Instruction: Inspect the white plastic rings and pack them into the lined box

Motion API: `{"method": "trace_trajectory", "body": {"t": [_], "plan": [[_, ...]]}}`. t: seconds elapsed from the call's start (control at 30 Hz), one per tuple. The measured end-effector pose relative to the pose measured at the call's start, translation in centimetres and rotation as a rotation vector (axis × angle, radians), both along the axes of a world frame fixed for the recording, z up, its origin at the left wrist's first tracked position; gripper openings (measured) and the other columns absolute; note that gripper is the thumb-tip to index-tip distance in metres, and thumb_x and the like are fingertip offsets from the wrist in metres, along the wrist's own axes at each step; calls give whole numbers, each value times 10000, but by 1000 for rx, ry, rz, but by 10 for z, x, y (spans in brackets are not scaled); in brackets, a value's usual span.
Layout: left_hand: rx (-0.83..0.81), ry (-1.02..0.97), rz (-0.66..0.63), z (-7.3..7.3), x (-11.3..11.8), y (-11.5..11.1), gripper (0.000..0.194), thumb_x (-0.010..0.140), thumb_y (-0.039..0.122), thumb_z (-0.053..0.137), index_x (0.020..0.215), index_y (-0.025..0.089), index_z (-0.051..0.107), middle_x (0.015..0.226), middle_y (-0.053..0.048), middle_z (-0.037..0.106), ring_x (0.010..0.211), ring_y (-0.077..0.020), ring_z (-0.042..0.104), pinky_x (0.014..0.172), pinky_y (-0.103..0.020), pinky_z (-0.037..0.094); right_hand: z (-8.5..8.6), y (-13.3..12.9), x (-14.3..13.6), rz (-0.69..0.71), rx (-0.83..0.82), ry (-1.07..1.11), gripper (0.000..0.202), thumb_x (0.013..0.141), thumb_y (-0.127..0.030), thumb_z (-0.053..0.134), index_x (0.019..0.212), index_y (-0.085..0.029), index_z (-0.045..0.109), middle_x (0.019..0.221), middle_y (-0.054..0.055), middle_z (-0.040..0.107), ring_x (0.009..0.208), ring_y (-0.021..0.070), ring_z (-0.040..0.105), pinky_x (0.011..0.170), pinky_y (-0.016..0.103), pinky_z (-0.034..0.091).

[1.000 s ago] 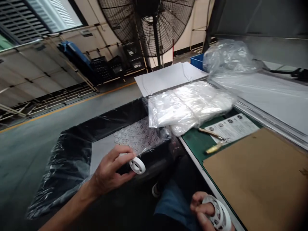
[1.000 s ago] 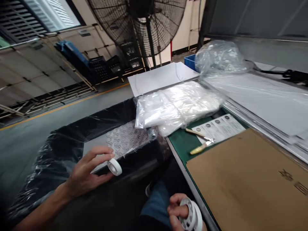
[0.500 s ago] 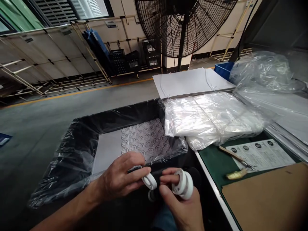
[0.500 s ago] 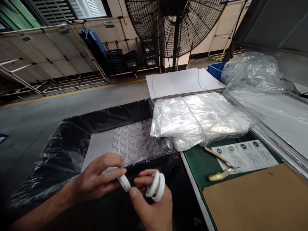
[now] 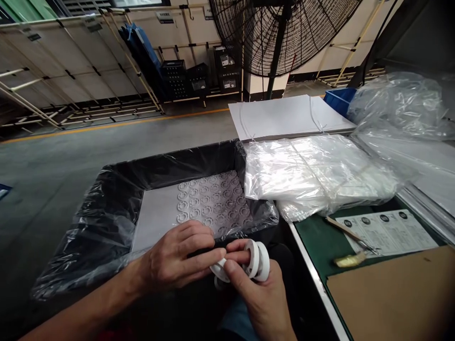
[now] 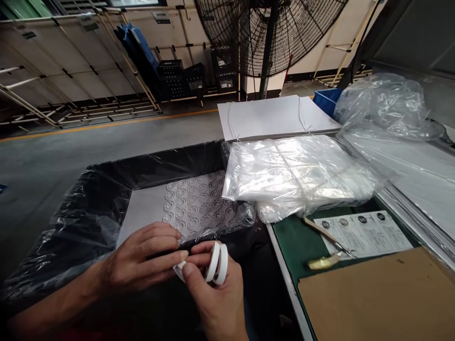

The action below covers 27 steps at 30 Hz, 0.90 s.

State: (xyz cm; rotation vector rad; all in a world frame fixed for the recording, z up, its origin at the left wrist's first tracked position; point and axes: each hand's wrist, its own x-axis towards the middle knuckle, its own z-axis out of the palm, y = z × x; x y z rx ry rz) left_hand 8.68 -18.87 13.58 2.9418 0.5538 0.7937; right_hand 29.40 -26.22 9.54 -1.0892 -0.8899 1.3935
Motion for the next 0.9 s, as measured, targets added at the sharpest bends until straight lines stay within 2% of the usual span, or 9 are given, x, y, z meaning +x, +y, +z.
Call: {"method": "trace_trajectory", "body": {"t": [0.1,0.17,0.33,0.53,0.9], "plan": [[-1,-6,12,-2,0,1,364,889,183,755,1241,253,692,989,-56,788,941,-233,766,873,-403,664,2,0,6,72,47,35,191,918,-397,749,984,-261,866,1068,102,745,995,286,691,872,385,583],[-1,-15,7,-3,0,1,407,871,169,775,1262,232,684,995,-64,789,945,-235,765,878,-402,663,4,0,10,123,76,60,193,946,-359,717,1068,-298,854,1091,86,742,1026,280,682,897,380,567],[-34,-40,-10,-3,3,1,504,843,126,798,1320,206,657,1007,-70,785,951,-229,755,891,-396,656,6,-3,16,173,122,101,251,952,-280,686,1153,-338,825,1127,57,735,1056,263,666,936,366,541],[3,-131,-64,0,15,-1,435,815,110,829,1228,92,694,964,-102,748,904,-227,723,824,-378,644,13,-9,19,165,104,141,332,915,-201,661,1169,-346,817,1133,36,730,1052,238,660,911,318,534],[6,-104,-96,3,24,-4,438,805,119,847,1217,85,702,973,-104,735,918,-231,709,820,-376,630,10,-18,26,148,101,211,358,883,-179,655,1147,-351,825,1119,21,724,1013,228,661,860,304,524]]}}
